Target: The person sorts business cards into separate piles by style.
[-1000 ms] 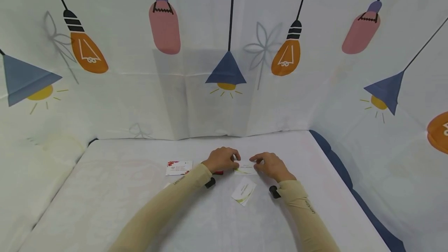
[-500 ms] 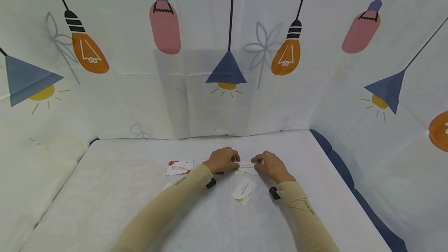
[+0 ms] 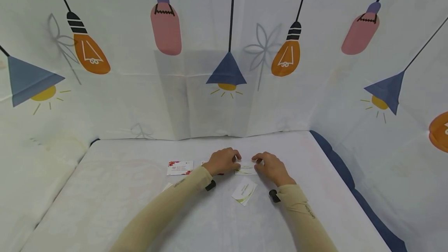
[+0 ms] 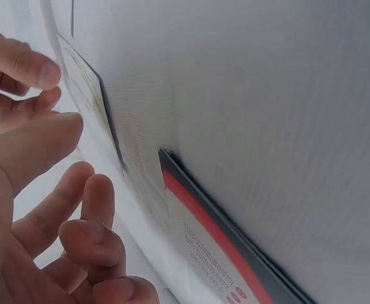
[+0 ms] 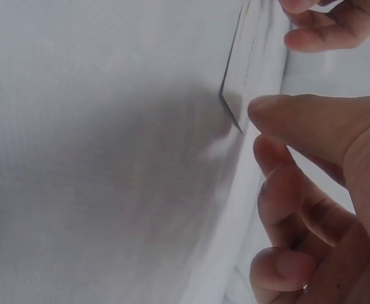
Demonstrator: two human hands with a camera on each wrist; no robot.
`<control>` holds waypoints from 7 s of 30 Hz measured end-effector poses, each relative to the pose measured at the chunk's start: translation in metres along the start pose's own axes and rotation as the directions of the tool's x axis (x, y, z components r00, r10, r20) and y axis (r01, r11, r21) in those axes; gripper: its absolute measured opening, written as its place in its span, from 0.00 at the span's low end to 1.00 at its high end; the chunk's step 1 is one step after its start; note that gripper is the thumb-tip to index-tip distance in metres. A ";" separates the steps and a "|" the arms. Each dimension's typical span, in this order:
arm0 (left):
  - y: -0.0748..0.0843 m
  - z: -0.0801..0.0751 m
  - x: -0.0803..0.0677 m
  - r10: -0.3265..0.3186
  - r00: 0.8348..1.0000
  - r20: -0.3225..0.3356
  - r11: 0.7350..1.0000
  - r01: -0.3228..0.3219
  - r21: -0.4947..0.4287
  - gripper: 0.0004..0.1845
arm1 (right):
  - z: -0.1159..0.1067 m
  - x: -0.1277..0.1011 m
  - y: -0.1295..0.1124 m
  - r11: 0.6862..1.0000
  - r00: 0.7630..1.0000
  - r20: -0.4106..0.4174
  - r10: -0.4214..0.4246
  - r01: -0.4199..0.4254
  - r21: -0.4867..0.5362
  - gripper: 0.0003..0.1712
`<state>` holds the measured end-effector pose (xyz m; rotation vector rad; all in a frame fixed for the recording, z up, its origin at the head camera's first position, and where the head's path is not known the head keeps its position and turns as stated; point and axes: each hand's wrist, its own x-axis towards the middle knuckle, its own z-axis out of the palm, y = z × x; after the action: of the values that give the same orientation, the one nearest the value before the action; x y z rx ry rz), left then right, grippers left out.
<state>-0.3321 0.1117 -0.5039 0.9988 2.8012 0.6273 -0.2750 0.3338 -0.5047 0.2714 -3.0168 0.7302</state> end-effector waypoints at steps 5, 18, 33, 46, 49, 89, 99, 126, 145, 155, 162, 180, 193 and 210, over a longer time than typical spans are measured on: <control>0.002 0.003 -0.009 0.020 1.000 -0.023 0.999 -0.019 0.048 0.14 | -0.003 -0.004 -0.001 1.000 0.999 -0.033 -0.027 0.028 0.015 0.14; 0.026 0.010 -0.045 0.075 0.997 -0.005 0.971 -0.072 0.230 0.16 | -0.004 -0.027 -0.003 0.958 0.964 0.047 -0.261 0.253 0.137 0.17; 0.045 0.026 -0.084 0.017 0.998 -0.063 0.900 0.012 0.436 0.31 | -0.008 -0.038 -0.002 0.945 0.915 0.267 -0.302 0.251 0.211 0.29; 0.051 0.031 -0.086 0.002 0.999 -0.050 0.906 0.020 0.422 0.35 | -0.004 -0.034 -0.005 0.940 0.895 0.320 -0.311 0.239 0.243 0.31; 0.050 0.031 -0.086 -0.002 0.999 -0.048 0.910 0.022 0.413 0.33 | -0.004 -0.033 -0.006 0.942 0.892 0.333 -0.306 0.233 0.243 0.31; 0.038 0.024 -0.083 -0.003 0.997 0.075 0.996 -0.004 0.084 0.24 | -0.005 -0.030 -0.010 0.951 0.880 0.391 -0.271 0.182 0.248 0.30; 0.030 0.022 -0.079 0.003 0.994 0.111 1.000 -0.002 -0.006 0.26 | -0.004 -0.031 -0.008 0.951 0.876 0.393 -0.280 0.196 0.240 0.32; 0.027 0.018 -0.078 0.021 0.992 0.121 0.998 -0.013 -0.069 0.24 | -0.002 -0.041 -0.007 0.972 0.941 0.293 -0.167 0.109 0.206 0.30; 0.018 0.019 -0.073 0.064 0.992 0.105 0.972 -0.038 -0.232 0.17 | -0.004 -0.069 0.002 0.971 0.968 0.173 -0.181 0.148 0.189 0.22; 0.022 0.016 -0.074 0.064 0.996 0.062 0.962 -0.045 -0.270 0.17 | -0.003 -0.077 0.002 0.969 0.981 0.102 -0.166 0.143 0.200 0.21; 0.022 0.014 -0.073 0.095 0.995 -0.028 0.957 -0.099 -0.272 0.16 | -0.001 -0.077 0.006 0.967 0.990 0.011 -0.140 0.134 0.218 0.22; 0.021 -0.014 -0.052 0.071 0.970 -0.233 0.957 -0.133 -0.259 0.13 | -0.005 -0.056 -0.002 0.969 0.958 -0.272 -0.091 0.148 0.198 0.23; 0.008 -0.002 -0.030 0.017 0.973 -0.230 0.990 -0.048 -0.132 0.12 | 0.005 -0.034 -0.001 0.971 0.979 -0.204 -0.017 0.065 0.231 0.22; 0.005 0.004 -0.019 -0.065 0.986 -0.152 0.995 0.052 -0.088 0.11 | 0.017 -0.020 0.003 0.987 0.991 -0.135 0.005 0.017 0.158 0.22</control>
<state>-0.3135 0.1045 -0.5059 0.8856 2.8959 0.8414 -0.2552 0.3317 -0.5224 0.2243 -2.8341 0.9495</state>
